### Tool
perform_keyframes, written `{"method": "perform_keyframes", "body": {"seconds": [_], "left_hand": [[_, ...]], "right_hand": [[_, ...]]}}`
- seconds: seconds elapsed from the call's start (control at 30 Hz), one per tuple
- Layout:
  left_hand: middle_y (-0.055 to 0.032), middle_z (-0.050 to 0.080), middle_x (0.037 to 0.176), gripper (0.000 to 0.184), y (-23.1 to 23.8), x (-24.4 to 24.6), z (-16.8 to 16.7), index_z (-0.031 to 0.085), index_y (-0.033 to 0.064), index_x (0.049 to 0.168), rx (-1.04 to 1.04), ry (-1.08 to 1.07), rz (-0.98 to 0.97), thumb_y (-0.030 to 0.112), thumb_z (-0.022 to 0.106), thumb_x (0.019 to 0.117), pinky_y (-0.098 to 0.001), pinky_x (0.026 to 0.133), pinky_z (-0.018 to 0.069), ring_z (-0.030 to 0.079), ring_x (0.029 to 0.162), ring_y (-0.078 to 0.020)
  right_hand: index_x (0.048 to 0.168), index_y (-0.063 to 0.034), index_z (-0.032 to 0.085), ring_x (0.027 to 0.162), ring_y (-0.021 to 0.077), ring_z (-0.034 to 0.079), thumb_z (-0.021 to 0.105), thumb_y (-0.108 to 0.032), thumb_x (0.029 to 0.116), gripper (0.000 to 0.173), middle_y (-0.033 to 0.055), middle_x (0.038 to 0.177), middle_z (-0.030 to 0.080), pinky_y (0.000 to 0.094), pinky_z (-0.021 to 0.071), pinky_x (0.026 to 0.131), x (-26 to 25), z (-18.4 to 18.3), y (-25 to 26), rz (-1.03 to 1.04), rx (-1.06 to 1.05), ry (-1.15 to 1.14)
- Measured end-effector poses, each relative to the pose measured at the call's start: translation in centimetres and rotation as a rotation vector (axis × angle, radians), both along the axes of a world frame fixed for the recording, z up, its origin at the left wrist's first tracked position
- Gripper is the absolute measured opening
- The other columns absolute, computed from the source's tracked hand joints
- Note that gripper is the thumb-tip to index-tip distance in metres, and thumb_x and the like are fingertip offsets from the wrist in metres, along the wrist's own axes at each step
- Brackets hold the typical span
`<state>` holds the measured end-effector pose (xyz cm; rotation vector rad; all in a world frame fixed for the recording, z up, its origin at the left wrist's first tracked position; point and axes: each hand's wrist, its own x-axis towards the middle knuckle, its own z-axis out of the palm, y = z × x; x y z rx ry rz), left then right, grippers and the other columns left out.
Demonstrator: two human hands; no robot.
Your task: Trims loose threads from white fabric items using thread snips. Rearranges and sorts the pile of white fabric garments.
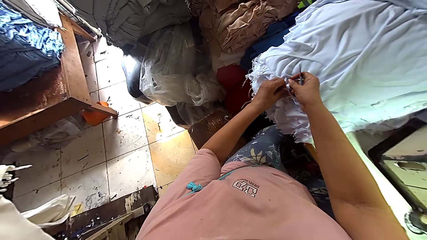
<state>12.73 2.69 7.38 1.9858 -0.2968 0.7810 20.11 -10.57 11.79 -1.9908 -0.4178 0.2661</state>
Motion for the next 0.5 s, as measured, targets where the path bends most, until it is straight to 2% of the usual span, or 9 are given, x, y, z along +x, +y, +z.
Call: {"method": "perform_keyframes", "body": {"seconds": [0.03,0.1,0.13,0.2,0.3,0.33,0.4,0.47,0.5], "left_hand": [[-0.021,0.07,0.082,0.006,0.1,-0.1,0.0,0.07,-0.0106,0.088,-0.011,-0.005,-0.002,-0.005,0.07,0.0878,-0.0396,0.076,0.0569,0.069,0.077,-0.0277],[-0.0189,0.07,0.082,0.008,0.7,-0.6,-0.4,0.071,-0.0101,0.089,-0.091,0.027,-0.024,-0.002,0.07,0.0901,-0.0357,0.074,0.0559,0.067,0.075,-0.0222],[-0.0172,0.07,0.081,0.009,1.2,-0.8,-0.7,0.07,-0.0102,0.09,-0.151,0.048,-0.042,-0.002,0.07,0.0904,-0.0327,0.071,0.0549,0.065,0.072,-0.0181],[-0.0131,0.069,0.082,0.008,2.3,-1.4,-1.3,0.069,-0.0099,0.093,-0.284,0.098,-0.09,-0.002,0.07,0.0905,-0.0275,0.07,0.0558,0.065,0.071,-0.0109],[-0.0065,0.069,0.082,0.004,3.2,-2.0,-2.3,0.068,-0.0077,0.092,-0.441,0.107,-0.147,-0.005,0.069,0.0891,-0.0235,0.072,0.0562,0.064,0.073,-0.0048],[-0.0055,0.07,0.083,0.004,3.2,-2.2,-2.3,0.068,-0.0073,0.092,-0.467,0.093,-0.162,-0.006,0.069,0.0885,-0.023,0.072,0.0567,0.065,0.073,-0.004],[-0.0044,0.07,0.083,0.004,3.4,-2.4,-2.4,0.069,-0.007,0.091,-0.501,0.058,-0.186,-0.008,0.069,0.0877,-0.0227,0.073,0.0575,0.066,0.074,-0.0039],[-0.0049,0.072,0.085,0.006,3.6,-2.6,-2.4,0.068,-0.0075,0.093,-0.536,0.045,-0.212,-0.01,0.069,0.0876,-0.0242,0.075,0.0591,0.068,0.075,-0.0051],[-0.0052,0.072,0.086,0.007,3.7,-2.6,-2.5,0.068,-0.0077,0.094,-0.556,0.044,-0.222,-0.01,0.069,0.0872,-0.0251,0.076,0.0597,0.069,0.077,-0.0057]], "right_hand": [[0.115,0.0042,0.059,0.063,0.0037,0.052,0.064,-0.006,0.0983,0.021,0.0051,0.088,0.058,0.0216,0.0486,0.062,-0.1,0.1,-0.2,0.0,0.015,0.0],[0.117,0.0047,0.059,0.062,0.0061,0.054,0.062,-0.009,0.0998,0.022,0.0065,0.087,0.059,0.0246,0.0505,0.061,-0.3,0.4,-1.0,0.007,-0.036,-0.054],[0.119,0.0051,0.06,0.065,0.012,0.056,0.061,-0.011,0.1008,0.024,0.0104,0.088,0.061,0.0315,0.0516,0.064,-0.4,0.8,-1.7,0.026,-0.104,-0.123],[0.121,0.0082,0.06,0.073,0.0322,0.061,0.056,-0.012,0.1022,0.028,0.023,0.089,0.063,0.0537,0.0498,0.071,-0.6,1.7,-3.0,0.087,-0.242,-0.285],[0.117,0.0096,0.062,0.08,0.0476,0.065,0.055,-0.013,0.1025,0.028,0.0304,0.09,0.065,0.0663,0.048,0.072,-1.3,2.4,-4.1,0.166,-0.372,-0.504],[0.115,0.0108,0.063,0.083,0.05,0.065,0.057,-0.013,0.1015,0.028,0.0319,0.093,0.066,0.0679,0.0478,0.073,-1.7,2.6,-4.0,0.182,-0.387,-0.564],[0.114,0.0125,0.064,0.091,0.0492,0.066,0.061,-0.008,0.0983,0.026,0.0325,0.106,0.065,0.0653,0.051,0.075,-2.7,3.1,-3.4,0.215,-0.344,-0.682],[0.109,0.0114,0.065,0.086,0.0421,0.067,0.059,-0.008,0.0986,0.023,0.0296,0.104,0.066,0.0563,0.0532,0.071,-3.7,3.5,-2.6,0.282,-0.218,-0.765],[0.108,0.0098,0.066,0.081,0.037,0.066,0.059,-0.014,0.1014,0.026,0.0265,0.098,0.067,0.0516,0.0533,0.07,-4.2,3.7,-2.1,0.343,-0.166,-0.756]]}}
